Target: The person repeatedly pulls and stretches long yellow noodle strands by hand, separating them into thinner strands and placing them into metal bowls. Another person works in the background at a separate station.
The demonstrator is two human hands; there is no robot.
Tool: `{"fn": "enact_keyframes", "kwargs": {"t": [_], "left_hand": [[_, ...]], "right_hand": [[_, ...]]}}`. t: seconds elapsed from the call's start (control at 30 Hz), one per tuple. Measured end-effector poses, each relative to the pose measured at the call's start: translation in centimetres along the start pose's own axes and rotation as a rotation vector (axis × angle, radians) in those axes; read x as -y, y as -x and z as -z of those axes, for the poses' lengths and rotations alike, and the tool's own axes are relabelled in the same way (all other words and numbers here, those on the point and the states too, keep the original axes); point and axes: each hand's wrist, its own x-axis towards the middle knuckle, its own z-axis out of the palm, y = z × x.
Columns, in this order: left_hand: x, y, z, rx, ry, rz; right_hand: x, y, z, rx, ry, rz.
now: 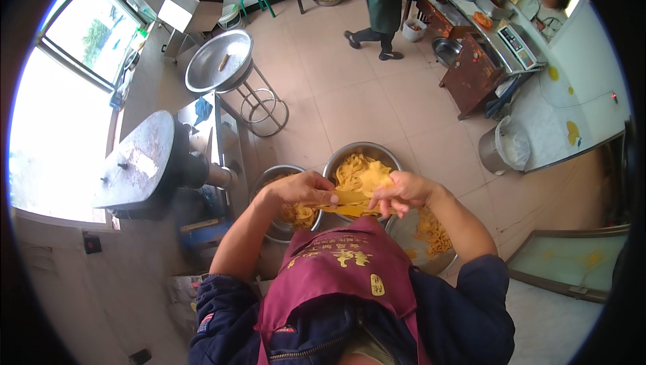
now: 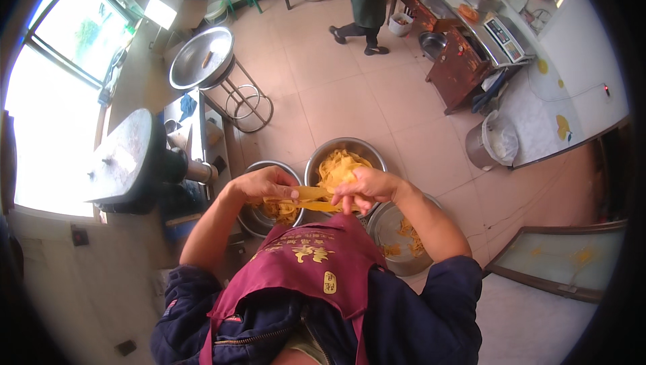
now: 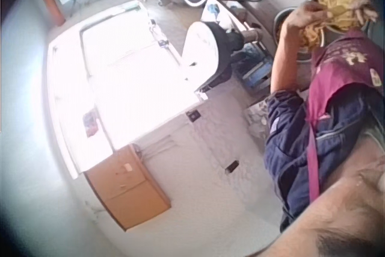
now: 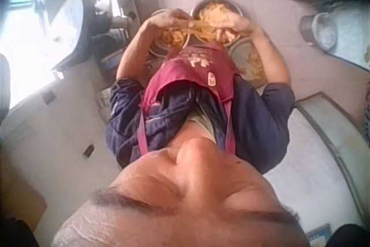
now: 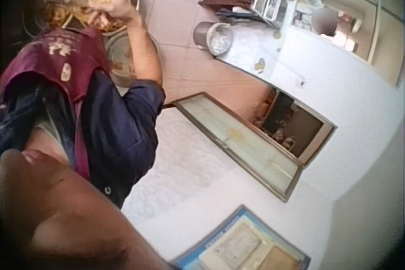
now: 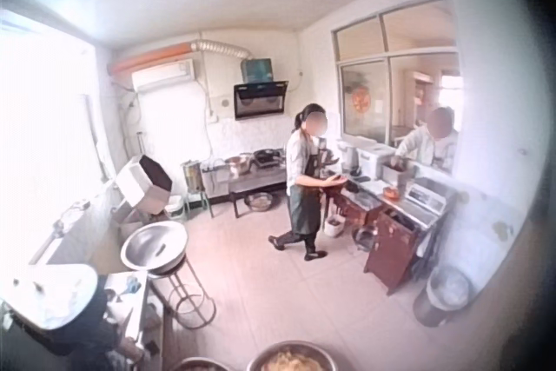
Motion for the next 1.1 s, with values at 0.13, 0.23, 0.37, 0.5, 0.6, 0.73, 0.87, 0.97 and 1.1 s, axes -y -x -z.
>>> {"fn": "enact_keyframes", "kwargs": {"t": [0.13, 0.23, 0.37, 0.5, 0.6, 0.73, 0.87, 0.97, 1.1], "left_hand": [[2.5, 2.2, 2.9, 0.051, -0.122, -0.03], [5.9, 5.8, 5.2, -0.033, 0.078, -0.138], [11.9, 9.5, 6.4, -0.223, 0.35, -0.316], [16.2, 11.2, 7.6, -0.243, 0.526, -0.458], [18.4, 11.8, 8.0, -0.346, 0.682, -0.681], [21.4, 13.0, 8.9, -0.504, 0.787, -0.722], [19.0, 12.3, 7.2, -0.529, 0.698, -0.544], [13.7, 10.0, 5.2, -0.477, 0.601, -0.49], [6.3, 6.7, 1.8, -0.274, 0.45, -0.515]], "right_hand": [[-2.1, 2.0, 3.7, -0.102, -0.301, 0.235], [-3.7, 4.9, 5.6, 0.007, -0.431, 0.455], [-4.0, 7.2, 5.0, 0.032, -0.451, 0.492], [-5.0, 8.0, 6.2, 0.01, -0.52, 0.624], [-6.0, 9.4, 8.5, -0.021, -0.62, 0.752], [-6.4, 11.1, 9.6, -0.054, -0.766, 0.908], [-7.2, 7.8, 7.2, 0.077, -1.031, 0.961], [-5.6, 2.8, 1.4, 0.306, -0.969, 0.781], [-3.7, -2.7, -2.1, 0.224, -0.643, 0.573]]}}
